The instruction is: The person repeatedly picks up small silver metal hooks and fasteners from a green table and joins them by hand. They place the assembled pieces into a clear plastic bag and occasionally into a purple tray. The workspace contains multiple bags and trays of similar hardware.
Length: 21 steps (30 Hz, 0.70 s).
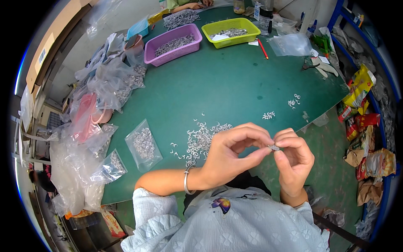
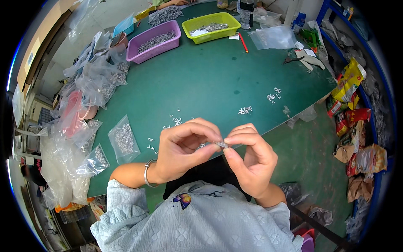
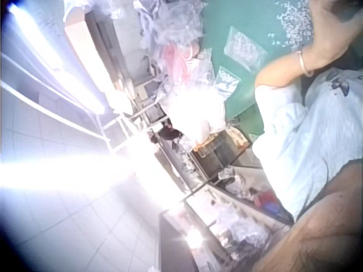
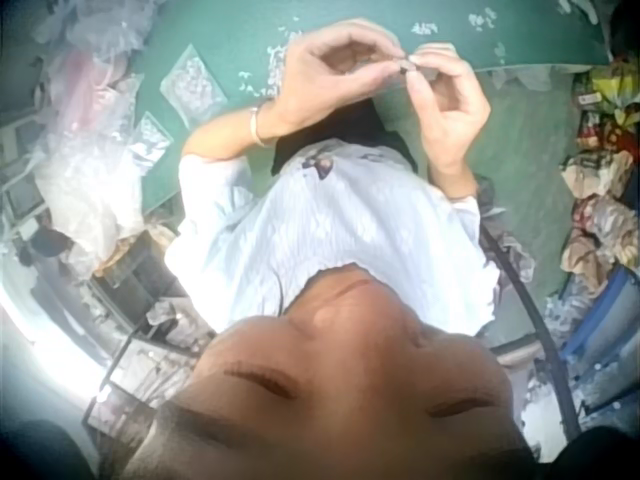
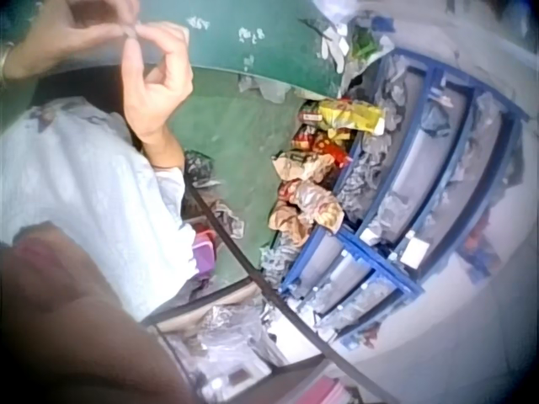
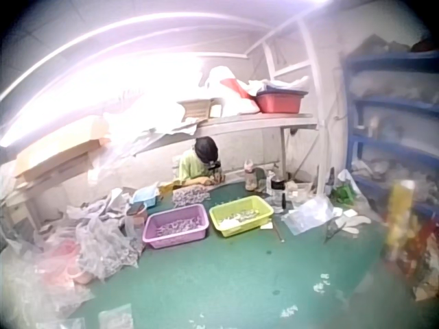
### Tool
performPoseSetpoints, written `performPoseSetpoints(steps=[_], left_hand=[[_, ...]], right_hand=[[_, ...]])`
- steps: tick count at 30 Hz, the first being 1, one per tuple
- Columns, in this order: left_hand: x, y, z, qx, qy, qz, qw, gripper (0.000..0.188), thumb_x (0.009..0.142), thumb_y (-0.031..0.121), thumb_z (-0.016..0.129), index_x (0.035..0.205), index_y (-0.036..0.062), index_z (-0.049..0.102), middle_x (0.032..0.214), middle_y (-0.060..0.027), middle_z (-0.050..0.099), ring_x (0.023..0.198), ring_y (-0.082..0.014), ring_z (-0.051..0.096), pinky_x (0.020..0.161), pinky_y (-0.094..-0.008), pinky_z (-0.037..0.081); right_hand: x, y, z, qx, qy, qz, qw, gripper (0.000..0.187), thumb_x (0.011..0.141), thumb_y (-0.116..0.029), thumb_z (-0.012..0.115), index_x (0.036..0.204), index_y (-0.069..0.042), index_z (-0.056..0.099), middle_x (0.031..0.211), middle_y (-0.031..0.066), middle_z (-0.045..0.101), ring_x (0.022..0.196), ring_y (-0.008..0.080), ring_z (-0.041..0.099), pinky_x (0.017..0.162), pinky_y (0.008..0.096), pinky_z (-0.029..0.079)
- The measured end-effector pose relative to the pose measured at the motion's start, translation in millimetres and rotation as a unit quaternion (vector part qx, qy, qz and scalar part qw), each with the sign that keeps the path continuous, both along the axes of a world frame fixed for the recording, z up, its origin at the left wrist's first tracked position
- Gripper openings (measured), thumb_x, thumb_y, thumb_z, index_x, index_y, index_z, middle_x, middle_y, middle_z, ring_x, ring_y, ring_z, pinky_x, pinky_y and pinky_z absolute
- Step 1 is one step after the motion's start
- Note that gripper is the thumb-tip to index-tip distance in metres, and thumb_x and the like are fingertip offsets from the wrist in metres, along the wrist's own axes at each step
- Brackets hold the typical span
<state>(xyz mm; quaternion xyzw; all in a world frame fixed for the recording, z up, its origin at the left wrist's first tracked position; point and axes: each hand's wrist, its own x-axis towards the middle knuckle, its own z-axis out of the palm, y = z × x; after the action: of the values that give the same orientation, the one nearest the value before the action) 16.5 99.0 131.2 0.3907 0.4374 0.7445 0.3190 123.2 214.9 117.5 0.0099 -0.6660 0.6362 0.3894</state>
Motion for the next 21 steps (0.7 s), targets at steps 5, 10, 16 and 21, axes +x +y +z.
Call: performPoseSetpoints(steps=[5,10,16,21], left_hand=[[-6,2,-2,-0.007,-0.012,-0.002,1.0,0.017,0.076,-0.013,0.057,0.091,-0.0068,0.058,0.095,-0.0125,0.055,0.088,-0.0161,0.055,0.078,-0.028,0.047],[-12,4,-4,0.001,-0.014,0.006,1.0,0.018,0.076,-0.014,0.057,0.092,-0.0063,0.058,0.096,-0.012,0.055,0.089,-0.016,0.055,0.078,-0.0283,0.047],[-19,5,-6,0.0,0.022,0.032,0.999,0.018,0.074,-0.014,0.058,0.09,-0.0064,0.059,0.095,-0.0135,0.056,0.089,-0.018,0.056,0.079,-0.0293,0.047],[-26,6,-7,0.002,0.054,0.035,0.998,0.018,0.073,-0.015,0.058,0.089,-0.0064,0.06,0.095,-0.0144,0.057,0.089,-0.0194,0.057,0.079,-0.0307,0.047]], right_hand=[[-5,2,-1,-0.002,-0.005,0.001,1.0,0.019,0.07,0.011,0.06,0.087,0.004,0.057,0.081,0.0107,0.059,0.078,0.0202,0.053,0.071,0.0302,0.041],[-13,3,-2,0.007,-0.003,-0.012,1.0,0.018,0.069,0.011,0.06,0.085,0.004,0.058,0.08,0.0111,0.059,0.077,0.0208,0.053,0.07,0.03,0.041],[-23,4,-6,0.076,0.006,-0.064,0.995,0.018,0.067,0.011,0.061,0.084,0.004,0.058,0.08,0.012,0.059,0.076,0.0215,0.053,0.068,0.0296,0.041],[-29,7,-6,0.07,0.014,-0.05,0.996,0.02,0.065,0.011,0.063,0.084,0.004,0.059,0.08,0.0121,0.059,0.076,0.0214,0.053,0.068,0.0294,0.041]])
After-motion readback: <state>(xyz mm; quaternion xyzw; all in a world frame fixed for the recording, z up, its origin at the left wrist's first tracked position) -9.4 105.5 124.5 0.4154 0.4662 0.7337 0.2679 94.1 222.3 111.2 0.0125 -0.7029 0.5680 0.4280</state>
